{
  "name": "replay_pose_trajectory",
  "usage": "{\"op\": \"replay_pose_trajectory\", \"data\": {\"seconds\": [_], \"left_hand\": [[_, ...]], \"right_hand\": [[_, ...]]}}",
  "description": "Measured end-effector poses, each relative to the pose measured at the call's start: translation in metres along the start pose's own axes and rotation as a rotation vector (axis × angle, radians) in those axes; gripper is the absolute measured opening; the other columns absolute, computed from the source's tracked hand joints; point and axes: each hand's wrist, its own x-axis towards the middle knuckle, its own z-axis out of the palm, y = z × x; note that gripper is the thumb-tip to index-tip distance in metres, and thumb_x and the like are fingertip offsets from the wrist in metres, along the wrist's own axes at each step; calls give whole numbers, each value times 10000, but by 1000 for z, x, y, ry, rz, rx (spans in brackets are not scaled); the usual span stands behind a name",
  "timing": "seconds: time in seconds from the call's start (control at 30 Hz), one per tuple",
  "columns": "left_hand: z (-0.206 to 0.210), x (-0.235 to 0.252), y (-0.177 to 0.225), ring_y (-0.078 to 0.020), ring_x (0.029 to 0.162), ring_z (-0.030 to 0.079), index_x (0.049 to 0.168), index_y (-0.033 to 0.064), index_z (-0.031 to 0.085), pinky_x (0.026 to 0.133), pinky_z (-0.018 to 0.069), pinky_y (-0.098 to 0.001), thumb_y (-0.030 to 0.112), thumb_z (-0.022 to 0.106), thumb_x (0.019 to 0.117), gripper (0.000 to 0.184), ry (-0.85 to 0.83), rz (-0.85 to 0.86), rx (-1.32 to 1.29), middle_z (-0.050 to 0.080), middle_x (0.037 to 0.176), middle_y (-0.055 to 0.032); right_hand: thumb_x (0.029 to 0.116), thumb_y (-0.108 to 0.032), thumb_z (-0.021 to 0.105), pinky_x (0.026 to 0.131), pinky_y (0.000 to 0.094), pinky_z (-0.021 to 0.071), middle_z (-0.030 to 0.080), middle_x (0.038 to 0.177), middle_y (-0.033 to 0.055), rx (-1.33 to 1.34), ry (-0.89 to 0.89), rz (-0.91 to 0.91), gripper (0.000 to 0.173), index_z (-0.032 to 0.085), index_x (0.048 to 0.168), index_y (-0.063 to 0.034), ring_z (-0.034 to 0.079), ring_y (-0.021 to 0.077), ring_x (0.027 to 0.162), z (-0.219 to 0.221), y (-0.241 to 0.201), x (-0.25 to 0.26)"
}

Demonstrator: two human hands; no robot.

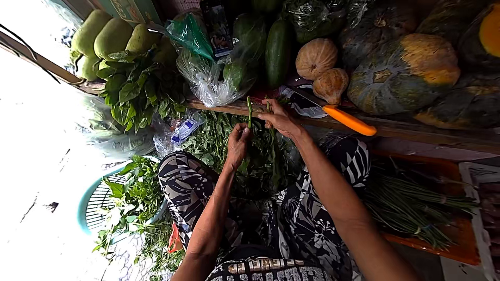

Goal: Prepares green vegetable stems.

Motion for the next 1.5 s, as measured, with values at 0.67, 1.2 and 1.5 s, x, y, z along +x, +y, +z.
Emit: {"op": "replay_pose_trajectory", "data": {"seconds": [0.67,1.2,1.5], "left_hand": [[26,35,-22,-28,867,630,1258,15,610,809,542,-226,198,529,1065,279,-371,-19,-161,673,1010,-17],[-4,53,-139,-467,1339,488,1395,-62,527,1071,439,-592,272,575,1031,497,350,-634,388,508,1418,-331],[-30,36,-187,-471,1423,400,1441,72,535,1088,363,-665,401,452,1085,492,368,-950,544,472,1496,-281]], "right_hand": [[1139,-153,229,907,389,606,660,893,59,753,86,-168,305,507,1193,-40,722,207,868,-7,5,9],[1123,-286,406,487,203,475,372,547,-95,346,321,-41,332,490,837,-138,398,30,420,0,-1,-3],[1120,-248,417,461,172,439,374,540,-100,318,221,-25,308,507,854,-122,382,10,412,-4,-6,-6]]}}
